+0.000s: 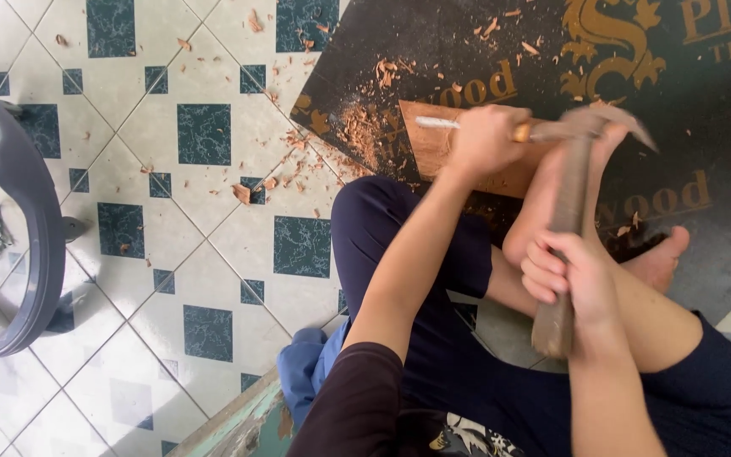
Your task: Carving a piece of wood using a hammer and a small chisel while sitting on the floor.
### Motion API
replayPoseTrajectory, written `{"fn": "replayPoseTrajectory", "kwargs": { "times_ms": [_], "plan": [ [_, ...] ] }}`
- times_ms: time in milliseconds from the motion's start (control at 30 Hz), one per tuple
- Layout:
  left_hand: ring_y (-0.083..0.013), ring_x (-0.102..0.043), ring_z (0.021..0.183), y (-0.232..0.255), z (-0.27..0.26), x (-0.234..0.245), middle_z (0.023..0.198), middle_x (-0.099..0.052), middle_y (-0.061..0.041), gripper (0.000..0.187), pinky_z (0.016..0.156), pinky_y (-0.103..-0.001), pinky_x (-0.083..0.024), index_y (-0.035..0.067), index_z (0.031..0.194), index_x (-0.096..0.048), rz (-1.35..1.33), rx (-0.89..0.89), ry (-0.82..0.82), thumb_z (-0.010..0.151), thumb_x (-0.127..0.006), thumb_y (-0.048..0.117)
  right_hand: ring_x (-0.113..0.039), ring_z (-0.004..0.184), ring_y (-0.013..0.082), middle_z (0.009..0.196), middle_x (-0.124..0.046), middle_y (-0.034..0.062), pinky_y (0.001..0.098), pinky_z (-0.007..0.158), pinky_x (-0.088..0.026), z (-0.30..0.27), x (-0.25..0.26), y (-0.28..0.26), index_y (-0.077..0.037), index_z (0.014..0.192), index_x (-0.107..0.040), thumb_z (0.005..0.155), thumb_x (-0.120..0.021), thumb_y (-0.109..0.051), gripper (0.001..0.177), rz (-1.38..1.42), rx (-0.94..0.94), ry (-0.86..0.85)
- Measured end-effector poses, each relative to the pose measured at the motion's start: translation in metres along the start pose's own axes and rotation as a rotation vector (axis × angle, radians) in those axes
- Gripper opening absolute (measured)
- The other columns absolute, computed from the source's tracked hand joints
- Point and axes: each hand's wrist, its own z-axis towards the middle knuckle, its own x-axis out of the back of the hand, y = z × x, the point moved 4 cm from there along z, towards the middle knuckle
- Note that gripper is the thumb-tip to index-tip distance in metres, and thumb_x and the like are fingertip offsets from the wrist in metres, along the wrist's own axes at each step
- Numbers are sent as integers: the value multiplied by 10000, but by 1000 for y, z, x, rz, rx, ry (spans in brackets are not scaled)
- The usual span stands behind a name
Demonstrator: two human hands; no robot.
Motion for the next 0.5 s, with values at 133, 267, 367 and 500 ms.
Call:
{"fn": "replayPoseTrajectory", "kwargs": {
  "times_ms": [133, 267, 367, 500],
  "plan": [
    [-174, -483, 456, 7, 4, 34, 529, -547, 42, 148, 429, -371, -357, 192, 625, -499, -68, -16, 78, 727, -599, 156, -229, 334, 56, 472, -247, -46, 236, 305, -181, -8, -9, -9, -176, 577, -314, 950, -432, -109, 397, -97, 52, 16],
    [-151, -420, 455, 17, 8, 31, 510, -496, 56, 191, 435, -350, -289, 213, 615, -480, -109, -13, 128, 783, -566, 238, -186, 324, 54, 495, -257, -72, 221, 270, -181, -39, -9, -33, -193, 772, -551, 984, -473, -189, 225, 120, 124, -89],
    [-123, -446, 453, 38, 5, 21, 515, -508, 70, 221, 437, -332, -337, 223, 637, -503, -166, -68, 129, 831, -562, 310, -238, 377, 14, 536, -281, -94, 188, 317, -214, -59, -7, -42, -143, 819, -503, 987, -496, -195, 176, 56, 291, -73],
    [-134, -382, 516, 51, 2, 21, 546, -475, 89, 147, 482, -340, -280, 256, 648, -473, -291, 12, 141, 753, -572, 284, -232, 372, 23, 535, -286, -100, 189, 326, -225, -55, 3, -28, -190, 834, -519, 1045, -445, -209, 225, 17, 344, -36]
  ]
}}
